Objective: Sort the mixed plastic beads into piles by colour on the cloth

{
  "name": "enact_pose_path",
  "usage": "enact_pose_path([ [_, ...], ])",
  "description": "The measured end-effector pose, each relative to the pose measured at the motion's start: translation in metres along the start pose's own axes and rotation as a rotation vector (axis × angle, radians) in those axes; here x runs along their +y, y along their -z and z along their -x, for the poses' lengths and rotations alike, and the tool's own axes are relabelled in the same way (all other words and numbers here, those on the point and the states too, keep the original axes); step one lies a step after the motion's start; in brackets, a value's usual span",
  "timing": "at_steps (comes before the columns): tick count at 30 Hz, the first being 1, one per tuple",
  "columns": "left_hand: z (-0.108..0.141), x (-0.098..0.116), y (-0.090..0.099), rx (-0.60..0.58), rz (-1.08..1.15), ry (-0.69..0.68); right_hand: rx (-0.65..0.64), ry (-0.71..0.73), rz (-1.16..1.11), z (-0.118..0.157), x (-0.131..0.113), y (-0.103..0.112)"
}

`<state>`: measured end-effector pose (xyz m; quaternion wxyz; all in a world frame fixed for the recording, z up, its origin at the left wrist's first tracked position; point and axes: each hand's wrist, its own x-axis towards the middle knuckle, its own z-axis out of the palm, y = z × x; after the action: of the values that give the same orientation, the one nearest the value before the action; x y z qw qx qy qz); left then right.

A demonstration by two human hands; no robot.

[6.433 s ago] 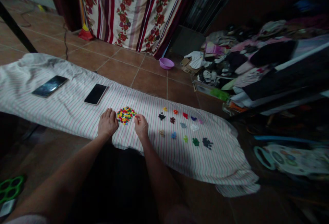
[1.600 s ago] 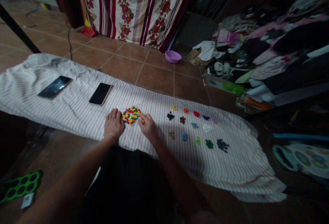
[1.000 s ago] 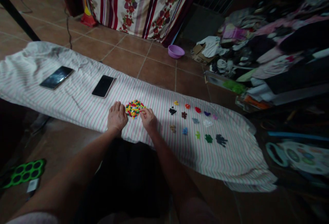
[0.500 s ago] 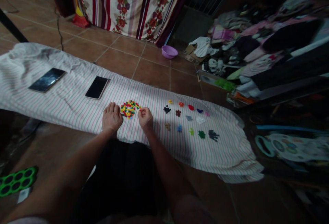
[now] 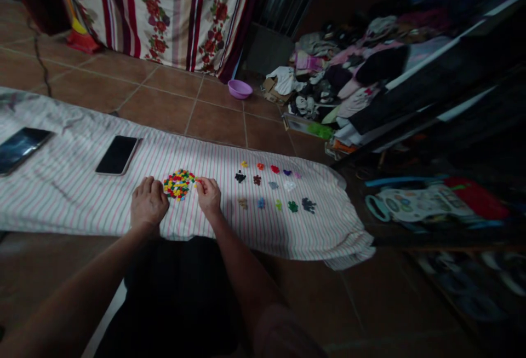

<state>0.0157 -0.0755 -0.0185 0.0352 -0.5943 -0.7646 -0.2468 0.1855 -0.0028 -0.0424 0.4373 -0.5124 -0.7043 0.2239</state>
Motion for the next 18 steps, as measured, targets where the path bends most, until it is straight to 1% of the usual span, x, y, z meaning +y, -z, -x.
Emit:
enact_pose_path([
  [5, 0.0003, -0.0017, -0.0020, 0.013, -0.025, 0.000, -0.004, -0.003, -0.063, 0.0003, 0.0027, 0.0023],
  [13, 0.0001, -0.0027, -0.0045, 0.025, -0.056, -0.013, -0.031, -0.061, -0.147, 0.0012, 0.0076, -0.0033],
  [18, 0.0003, -0.0030, -0.0041, 0.024, -0.019, -0.010, -0.041, -0.109, -0.167, 0.0006, 0.0084, -0.0026],
])
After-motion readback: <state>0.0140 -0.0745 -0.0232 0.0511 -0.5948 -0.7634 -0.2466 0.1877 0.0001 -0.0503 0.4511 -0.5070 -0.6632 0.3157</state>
